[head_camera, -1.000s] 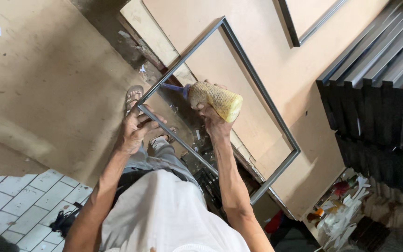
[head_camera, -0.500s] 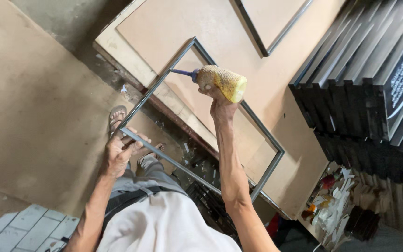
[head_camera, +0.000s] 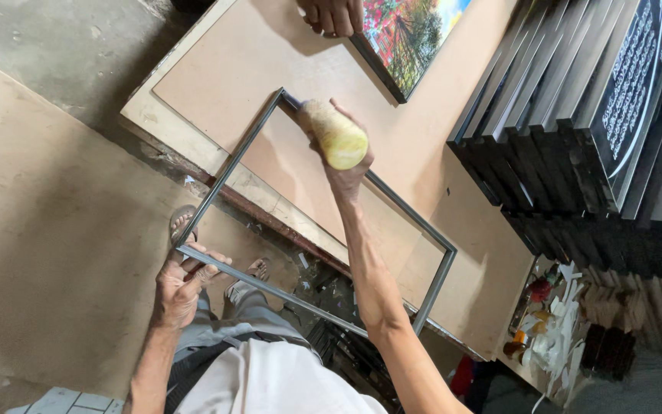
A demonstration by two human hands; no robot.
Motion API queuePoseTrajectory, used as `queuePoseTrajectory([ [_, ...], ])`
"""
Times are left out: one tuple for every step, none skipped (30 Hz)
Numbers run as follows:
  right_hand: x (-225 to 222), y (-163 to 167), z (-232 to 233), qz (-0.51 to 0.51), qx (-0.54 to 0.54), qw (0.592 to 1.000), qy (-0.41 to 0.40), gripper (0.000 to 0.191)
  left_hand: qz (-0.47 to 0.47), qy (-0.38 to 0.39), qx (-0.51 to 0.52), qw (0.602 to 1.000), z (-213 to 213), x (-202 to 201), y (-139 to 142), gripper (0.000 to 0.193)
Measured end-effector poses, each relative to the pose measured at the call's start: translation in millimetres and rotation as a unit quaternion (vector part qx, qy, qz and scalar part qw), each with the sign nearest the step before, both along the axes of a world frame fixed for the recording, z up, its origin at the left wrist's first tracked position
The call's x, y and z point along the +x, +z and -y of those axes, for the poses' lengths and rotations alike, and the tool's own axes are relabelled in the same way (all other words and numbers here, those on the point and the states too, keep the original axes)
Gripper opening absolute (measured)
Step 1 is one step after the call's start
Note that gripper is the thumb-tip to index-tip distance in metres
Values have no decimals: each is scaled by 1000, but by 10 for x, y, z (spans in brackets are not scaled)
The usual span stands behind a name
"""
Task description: The person repeatedly picks up rectangular metal frames, applies glue along the inner edges using a squeeze bottle, and places them on a workbench. Another person occasionally places artwork into frames on the same table.
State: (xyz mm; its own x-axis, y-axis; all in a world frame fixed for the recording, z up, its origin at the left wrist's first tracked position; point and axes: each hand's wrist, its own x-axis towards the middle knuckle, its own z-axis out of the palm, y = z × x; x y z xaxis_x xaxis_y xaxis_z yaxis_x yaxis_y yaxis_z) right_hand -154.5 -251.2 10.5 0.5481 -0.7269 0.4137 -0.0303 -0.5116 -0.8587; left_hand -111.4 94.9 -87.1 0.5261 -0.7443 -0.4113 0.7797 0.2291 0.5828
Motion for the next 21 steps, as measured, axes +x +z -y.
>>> queuePoseTrajectory([
  [-9, 11, -71, -2, -20, 1000, 10, 63, 1, 4, -3, 1000, 1, -8, 0, 39],
  [-35, 28, -118, -4, -39, 999, 21, 63, 5, 5, -2, 1000, 3, -9, -2, 38],
  [-90, 50, -153, -19, -58, 998, 9, 63, 8, 5, 0, 1000, 5, -10, -1, 38],
  [-168, 70, -180, -35, -78, 996, -3, 62, 11, 5, 2, 1000, 5, -13, 3, 37],
  [-249, 86, -187, -50, -98, 994, -17, 62, 16, 6, 5, 1000, 9, -11, 7, 36],
  [-357, 104, -195, -48, -91, 994, -20, 62, 19, 4, 8, 1000, 7, -11, 16, 36],
  [-479, 120, -198, -47, -84, 995, -24, 62, 22, 2, 10, 1000, 7, -11, 25, 35],
  [-604, 137, -192, -44, -76, 996, -29, 62, 19, 6, 0, 1000, 10, -6, 35, 34],
  [-750, 152, -187, -44, -69, 996, -36, 62, 14, 9, -10, 1000, 8, -3, 46, 33],
  [-906, 171, -183, -43, -61, 996, -44, 62, 10, 10, -19, 1000, 8, 2, 60, 32],
  [-1069, 182, -176, -41, -53, 996, -53, 62, 8, 11, -28, 1000, 4, 3, 71, 32],
  [-1231, 192, -171, -41, -47, 996, -66, 62, 6, 11, -37, 999, -3, 14, 85, 31],
  [-1400, 203, -175, -40, -41, 995, -81, 62, 4, 9, -45, 999, -14, 17, 96, 31],
  [-1570, 217, -176, -39, -35, 994, -98, 62, 8, 9, -40, 999, -24, 28, 103, 30],
  [-1754, 233, -175, -47, -41, 992, -113, 63, 12, 6, -35, 999, -39, 38, 108, 30],
  [-1942, 252, -178, -55, -46, 989, -129, 63, 17, 3, -30, 999, -61, 49, 110, 30],
  [-2127, 267, -176, -63, -51, 986, -147, 64, 26, 1, -15, 1000, -81, 58, 108, 31],
  [-2305, 279, -175, -66, -55, 983, -162, 64, 37, -2, -2, 999, -105, 65, 103, 31],
  [-2494, 287, -171, -69, -60, 980, -177, 65, 47, -6, 9, 999, -128, 70, 94, 32],
  [-2689, 294, -161, -72, -66, 976, -193, 65, 49, -11, 4, 999, -149, 72, 83, 29],
  [-2891, 301, -157, -86, -78, 969, -217, 66, 50, -16, -2, 999, -167, 75, 68, 26],
])
